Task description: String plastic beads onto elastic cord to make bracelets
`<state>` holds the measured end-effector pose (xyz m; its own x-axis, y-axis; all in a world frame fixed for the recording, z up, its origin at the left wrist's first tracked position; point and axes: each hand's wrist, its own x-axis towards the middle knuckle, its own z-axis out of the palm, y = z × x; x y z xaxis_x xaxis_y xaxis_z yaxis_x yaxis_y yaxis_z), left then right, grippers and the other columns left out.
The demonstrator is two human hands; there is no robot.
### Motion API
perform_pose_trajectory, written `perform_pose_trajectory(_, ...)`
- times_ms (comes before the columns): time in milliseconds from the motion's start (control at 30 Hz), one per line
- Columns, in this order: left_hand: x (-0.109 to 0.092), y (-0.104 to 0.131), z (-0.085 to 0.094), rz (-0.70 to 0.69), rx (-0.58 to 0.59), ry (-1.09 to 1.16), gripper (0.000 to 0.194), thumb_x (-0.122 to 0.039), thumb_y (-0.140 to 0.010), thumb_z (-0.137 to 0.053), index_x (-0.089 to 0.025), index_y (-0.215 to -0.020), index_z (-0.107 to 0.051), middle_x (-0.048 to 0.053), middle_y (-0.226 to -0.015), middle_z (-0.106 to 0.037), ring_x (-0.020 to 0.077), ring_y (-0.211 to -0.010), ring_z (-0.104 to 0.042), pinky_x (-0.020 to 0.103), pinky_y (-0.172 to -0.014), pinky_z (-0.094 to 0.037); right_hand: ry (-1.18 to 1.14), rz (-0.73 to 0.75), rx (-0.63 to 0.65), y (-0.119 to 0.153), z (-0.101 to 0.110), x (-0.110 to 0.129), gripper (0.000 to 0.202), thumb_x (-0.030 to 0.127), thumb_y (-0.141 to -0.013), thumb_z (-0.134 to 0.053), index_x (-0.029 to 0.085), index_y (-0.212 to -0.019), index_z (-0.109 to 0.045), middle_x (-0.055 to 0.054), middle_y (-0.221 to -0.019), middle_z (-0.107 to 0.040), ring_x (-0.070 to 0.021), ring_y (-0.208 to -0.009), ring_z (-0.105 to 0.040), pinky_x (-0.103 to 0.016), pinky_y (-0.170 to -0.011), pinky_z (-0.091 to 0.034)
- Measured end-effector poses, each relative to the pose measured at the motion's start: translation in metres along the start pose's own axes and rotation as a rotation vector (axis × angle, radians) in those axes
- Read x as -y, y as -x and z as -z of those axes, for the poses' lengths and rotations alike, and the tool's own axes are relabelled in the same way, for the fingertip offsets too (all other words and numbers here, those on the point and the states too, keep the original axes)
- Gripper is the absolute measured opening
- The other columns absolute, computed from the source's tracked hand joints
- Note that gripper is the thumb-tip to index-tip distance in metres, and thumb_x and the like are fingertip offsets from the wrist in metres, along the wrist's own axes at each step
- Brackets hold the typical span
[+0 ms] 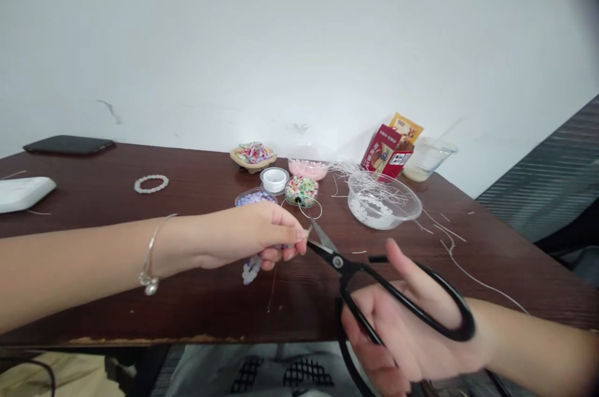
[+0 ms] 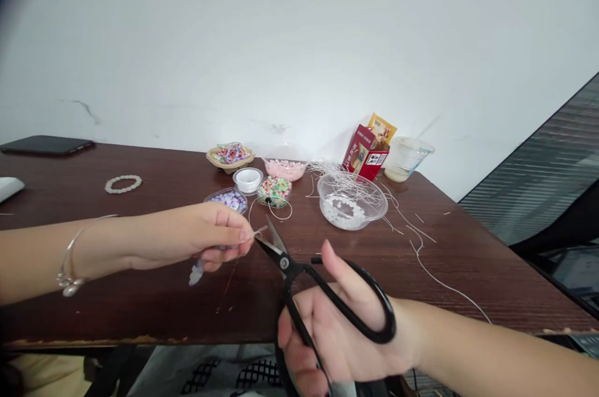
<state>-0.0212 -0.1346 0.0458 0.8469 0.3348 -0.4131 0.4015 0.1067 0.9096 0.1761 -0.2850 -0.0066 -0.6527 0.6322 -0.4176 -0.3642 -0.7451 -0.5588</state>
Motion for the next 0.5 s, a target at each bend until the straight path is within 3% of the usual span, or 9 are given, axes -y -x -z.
perform_pose_trajectory(67,-0.003,-0.002,-0.008,0.005,0.055,-0.03,0.025,-0.035,-0.081,-0.056,-0.014,-0.07,-0.058,-0.004,-0.058,-0.047,0.0039,-0.045,-0.033,0.018,-0.048,-0.032,-0.006,0.009,-0.028,-0.009,0.0,0.008,0.075,0.087,-0.067,-0.034,0.015,-0.074,-0.056,0.004,-0.052,-0.04,-0.008,-0.043,-0.04,-0.02,-0.047,-0.036)
perform_pose_trajectory(133,-0.006,0.0,-0.013,0.013,0.085,-0.047,0.024,-0.035,-0.082,-0.055,-0.014,-0.07,-0.058,-0.005,-0.056,-0.046,0.0047,-0.045,-0.035,0.018,-0.048,-0.032,0.06,0.053,-0.074,-0.008,0.003,0.015,0.057,0.073,-0.077,-0.044,0.018,-0.067,-0.048,0.008,-0.044,-0.032,-0.005,-0.034,-0.028,-0.016,-0.036,-0.026)
perform_pose_trajectory(200,-0.007,0.003,-0.013,0.026,0.07,-0.035,0.022,-0.033,-0.08,-0.055,-0.014,-0.069,-0.057,-0.005,-0.055,-0.046,0.0047,-0.045,-0.035,0.018,-0.047,-0.031,0.22,0.122,-0.216,0.002,0.008,0.02,0.049,0.063,-0.085,-0.043,0.019,-0.065,-0.043,0.01,-0.04,-0.028,-0.0044,-0.03,-0.02,-0.016,-0.031,-0.017)
perform_pose_trajectory(300,-0.003,0.009,-0.005,0.019,0.005,-0.01,0.018,-0.03,-0.077,-0.056,-0.014,-0.067,-0.057,-0.004,-0.058,-0.047,0.0045,-0.046,-0.032,0.019,-0.048,-0.031,0.717,0.122,-0.565,0.026,0.02,0.02,0.044,0.058,-0.087,-0.043,0.018,-0.071,-0.049,0.007,-0.045,-0.038,-0.0056,-0.034,-0.032,-0.017,-0.035,-0.025)
perform_pose_trajectory(400,0.004,0.011,0.004,-0.003,-0.028,-0.003,0.018,-0.03,-0.076,-0.058,-0.014,-0.066,-0.058,-0.004,-0.058,-0.045,0.0048,-0.046,-0.03,0.019,-0.049,-0.032,1.455,0.066,-0.912,0.042,0.029,0.019,0.032,0.048,-0.083,-0.055,0.017,-0.075,-0.057,-0.002,-0.062,-0.056,-0.0154,-0.054,-0.055,-0.024,-0.049,-0.04)
perform_pose_trajectory(500,0.007,0.008,0.008,0.006,-0.027,0.005,0.018,-0.03,-0.076,-0.059,-0.014,-0.067,-0.058,-0.004,-0.059,-0.046,0.0044,-0.046,-0.03,0.02,-0.049,-0.032,1.926,0.133,-1.089,0.04,0.023,0.025,0.02,0.035,-0.082,-0.056,0.016,-0.085,-0.061,-0.011,-0.08,-0.065,-0.0267,-0.075,-0.063,-0.036,-0.066,-0.047)
